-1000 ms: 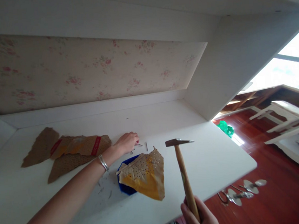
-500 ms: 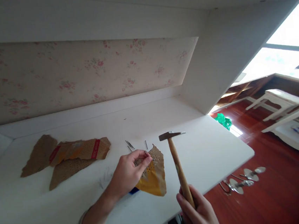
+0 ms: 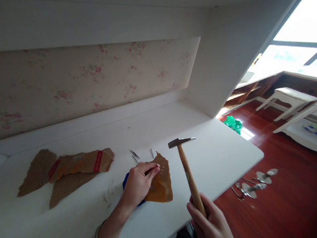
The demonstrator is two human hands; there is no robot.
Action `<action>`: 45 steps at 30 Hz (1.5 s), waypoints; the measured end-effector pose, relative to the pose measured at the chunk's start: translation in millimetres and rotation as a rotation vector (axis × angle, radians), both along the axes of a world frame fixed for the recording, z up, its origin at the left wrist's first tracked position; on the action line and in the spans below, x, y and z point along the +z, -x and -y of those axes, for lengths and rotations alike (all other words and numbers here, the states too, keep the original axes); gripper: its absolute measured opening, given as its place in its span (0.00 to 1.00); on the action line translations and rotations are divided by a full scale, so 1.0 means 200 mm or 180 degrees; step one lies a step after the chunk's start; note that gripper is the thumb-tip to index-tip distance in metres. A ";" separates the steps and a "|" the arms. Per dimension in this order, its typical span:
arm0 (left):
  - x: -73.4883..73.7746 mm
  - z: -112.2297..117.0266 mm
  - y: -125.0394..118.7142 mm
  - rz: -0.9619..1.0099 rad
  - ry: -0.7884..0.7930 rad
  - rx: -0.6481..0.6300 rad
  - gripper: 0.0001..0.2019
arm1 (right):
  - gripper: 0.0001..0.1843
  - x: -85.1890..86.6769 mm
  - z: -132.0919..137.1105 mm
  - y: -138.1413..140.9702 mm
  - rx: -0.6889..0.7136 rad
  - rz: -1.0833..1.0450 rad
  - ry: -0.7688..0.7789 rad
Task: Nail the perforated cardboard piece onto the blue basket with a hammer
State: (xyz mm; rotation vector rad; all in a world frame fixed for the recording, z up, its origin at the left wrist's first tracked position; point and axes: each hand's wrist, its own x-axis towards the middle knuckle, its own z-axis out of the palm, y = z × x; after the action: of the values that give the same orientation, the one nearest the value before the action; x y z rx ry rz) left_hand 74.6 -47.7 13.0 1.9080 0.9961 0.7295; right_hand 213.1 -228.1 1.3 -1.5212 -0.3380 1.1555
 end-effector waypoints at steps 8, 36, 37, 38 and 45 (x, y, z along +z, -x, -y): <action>0.01 0.00 -0.01 -0.0083 0.0074 0.0085 0.06 | 0.24 0.03 0.00 -0.01 0.0139 0.0033 -0.0029; -0.01 0.01 -0.02 -0.0134 -0.0483 0.0027 0.04 | 0.26 -0.03 0.01 -0.02 0.0343 0.0388 -0.0270; -0.01 0.02 -0.02 -0.0127 -0.0531 0.0015 0.04 | 0.27 -0.04 0.01 -0.02 0.0358 0.0397 -0.0274; -0.01 0.02 -0.02 -0.0117 -0.0576 -0.0002 0.04 | 0.27 -0.04 0.01 -0.02 0.0372 0.0386 -0.0271; -0.01 -0.01 -0.02 0.0030 -0.0964 -0.0169 0.03 | 0.27 -0.03 0.02 -0.02 0.0471 0.0329 -0.0212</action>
State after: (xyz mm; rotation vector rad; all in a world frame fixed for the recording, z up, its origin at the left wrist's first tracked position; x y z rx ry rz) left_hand 78.6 -44.9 10.7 2.1788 0.8633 0.8980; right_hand 217.5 -232.2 -5.3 -1.5205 -0.5615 1.1710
